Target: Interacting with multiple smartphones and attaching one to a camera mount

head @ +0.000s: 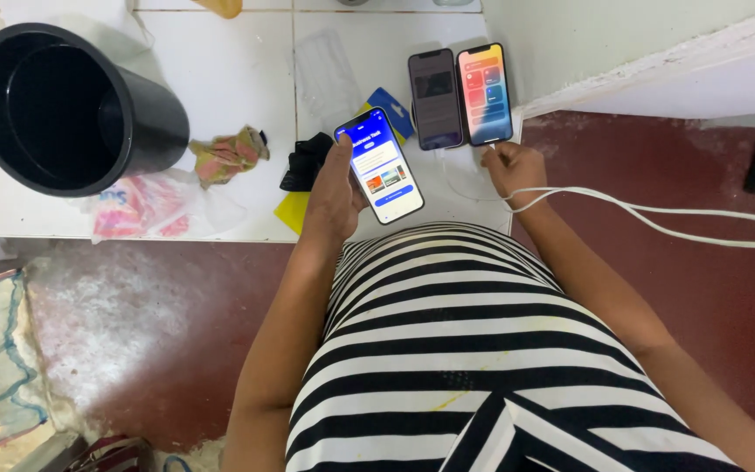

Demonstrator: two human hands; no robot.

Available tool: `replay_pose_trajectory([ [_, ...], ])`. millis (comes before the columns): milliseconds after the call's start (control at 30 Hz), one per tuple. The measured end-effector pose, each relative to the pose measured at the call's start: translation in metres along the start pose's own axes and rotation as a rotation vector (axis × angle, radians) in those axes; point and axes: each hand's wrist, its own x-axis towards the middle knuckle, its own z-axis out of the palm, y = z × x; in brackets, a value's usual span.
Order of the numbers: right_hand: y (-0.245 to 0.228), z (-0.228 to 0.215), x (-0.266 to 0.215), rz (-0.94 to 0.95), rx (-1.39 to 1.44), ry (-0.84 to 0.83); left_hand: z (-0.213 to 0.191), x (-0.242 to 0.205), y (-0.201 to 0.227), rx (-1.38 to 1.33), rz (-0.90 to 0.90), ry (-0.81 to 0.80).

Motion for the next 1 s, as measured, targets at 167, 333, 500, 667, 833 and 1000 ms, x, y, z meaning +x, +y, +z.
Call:
replay_pose_trajectory([
  [167, 0.006, 0.007, 0.005, -0.016, -0.009, 0.018, 0.003, -0.004, 0.003, 0.007, -0.008, 0.001],
  [333, -0.005, 0.000, 0.001, -0.059, -0.028, 0.016, 0.004, 0.000, -0.002, 0.001, 0.003, -0.010],
  [500, 0.023, 0.010, 0.007, -0.093, -0.024, 0.051, 0.007, -0.004, 0.000, 0.012, 0.022, -0.023],
  [667, 0.033, 0.012, 0.010, -0.137, 0.010, 0.044, 0.004, 0.004, -0.003, 0.015, 0.046, -0.051],
  [833, 0.038, 0.012, 0.010, -0.157, 0.020, 0.037, 0.005, 0.000, 0.001, 0.028, 0.039, -0.054],
  [1000, 0.011, -0.003, 0.000, -0.154, 0.016, -0.011, 0.005, 0.001, 0.001, 0.030, 0.042, -0.057],
])
